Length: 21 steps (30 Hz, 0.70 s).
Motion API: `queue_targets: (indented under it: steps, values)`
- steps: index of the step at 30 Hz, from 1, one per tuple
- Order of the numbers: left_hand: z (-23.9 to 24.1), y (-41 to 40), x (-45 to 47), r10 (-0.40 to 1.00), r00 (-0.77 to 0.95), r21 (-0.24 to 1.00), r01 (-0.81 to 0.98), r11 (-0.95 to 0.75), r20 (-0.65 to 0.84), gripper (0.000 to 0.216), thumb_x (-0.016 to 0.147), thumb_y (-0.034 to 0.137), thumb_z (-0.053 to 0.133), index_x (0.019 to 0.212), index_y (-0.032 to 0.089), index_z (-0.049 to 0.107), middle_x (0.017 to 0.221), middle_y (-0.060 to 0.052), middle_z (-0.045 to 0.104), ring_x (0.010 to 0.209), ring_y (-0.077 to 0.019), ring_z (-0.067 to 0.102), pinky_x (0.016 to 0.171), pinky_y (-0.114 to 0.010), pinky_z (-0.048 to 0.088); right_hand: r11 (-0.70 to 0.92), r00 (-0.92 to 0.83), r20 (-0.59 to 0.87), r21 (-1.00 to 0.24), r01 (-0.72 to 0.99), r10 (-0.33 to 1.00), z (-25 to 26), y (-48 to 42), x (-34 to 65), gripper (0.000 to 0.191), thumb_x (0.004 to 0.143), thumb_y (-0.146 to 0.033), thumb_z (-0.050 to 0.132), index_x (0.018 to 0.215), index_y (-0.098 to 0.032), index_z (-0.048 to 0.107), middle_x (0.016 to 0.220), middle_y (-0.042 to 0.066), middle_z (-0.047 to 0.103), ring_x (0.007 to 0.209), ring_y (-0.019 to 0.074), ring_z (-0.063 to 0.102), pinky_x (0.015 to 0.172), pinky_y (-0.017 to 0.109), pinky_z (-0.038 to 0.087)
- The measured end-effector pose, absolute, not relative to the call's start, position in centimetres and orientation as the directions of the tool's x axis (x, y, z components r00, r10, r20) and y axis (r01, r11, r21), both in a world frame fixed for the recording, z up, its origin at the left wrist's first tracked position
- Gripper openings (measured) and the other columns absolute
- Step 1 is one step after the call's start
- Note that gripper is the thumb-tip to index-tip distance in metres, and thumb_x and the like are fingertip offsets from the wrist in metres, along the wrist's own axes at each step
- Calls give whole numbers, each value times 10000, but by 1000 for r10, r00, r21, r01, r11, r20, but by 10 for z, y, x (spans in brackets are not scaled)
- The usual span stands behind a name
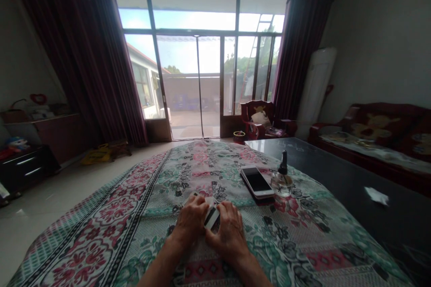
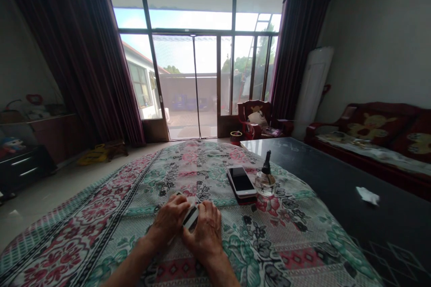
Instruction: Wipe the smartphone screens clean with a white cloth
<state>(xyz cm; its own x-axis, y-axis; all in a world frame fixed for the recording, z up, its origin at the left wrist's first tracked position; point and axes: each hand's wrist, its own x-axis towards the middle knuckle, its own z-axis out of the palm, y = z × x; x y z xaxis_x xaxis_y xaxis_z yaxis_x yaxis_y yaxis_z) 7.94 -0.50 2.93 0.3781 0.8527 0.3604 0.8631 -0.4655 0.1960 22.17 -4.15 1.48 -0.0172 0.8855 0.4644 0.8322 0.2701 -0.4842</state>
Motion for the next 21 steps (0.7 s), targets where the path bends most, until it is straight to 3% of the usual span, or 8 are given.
queue_targets:
  steps: [3, 7, 13, 21]
  values:
    - [28, -1, 79, 838, 390, 214, 845, -490, 382, 220, 934, 193, 450, 908, 242, 663, 987, -13, 639, 991, -168, 546, 872, -248, 434, 274, -20, 464, -487, 829, 886, 15, -42, 222, 317, 672, -306, 624, 962, -189, 570, 1038, 78, 568, 1010, 249, 505, 923, 347, 362]
    - [20, 17, 57, 877, 240, 231, 905, -358, 417, 228, 917, 159, 469, 979, 239, 673, 1082, -13, 648, 1049, -165, 535, 918, -247, 420, 274, -19, 464, -490, 828, 886, 16, -42, 223, 351, 647, -307, 637, 971, -186, 572, 1031, 73, 566, 993, 248, 504, 912, 343, 368]
    - [16, 19, 39, 898, 109, 235, 945, -226, 426, 267, 936, 158, 405, 899, 211, 664, 950, -42, 647, 979, -189, 557, 876, -298, 430, 291, -38, 475, -473, 832, 879, 14, -40, 224, 364, 647, -307, 619, 990, -192, 580, 1053, 74, 571, 1010, 245, 505, 924, 331, 364]
    - [20, -1, 83, 877, 272, 204, 905, -373, 396, 186, 885, 151, 497, 850, 238, 657, 971, -12, 646, 984, -180, 547, 841, -245, 434, 296, -52, 458, -481, 825, 887, 16, -40, 224, 344, 661, -278, 588, 995, -197, 592, 1076, 80, 584, 1035, 250, 516, 930, 328, 362]
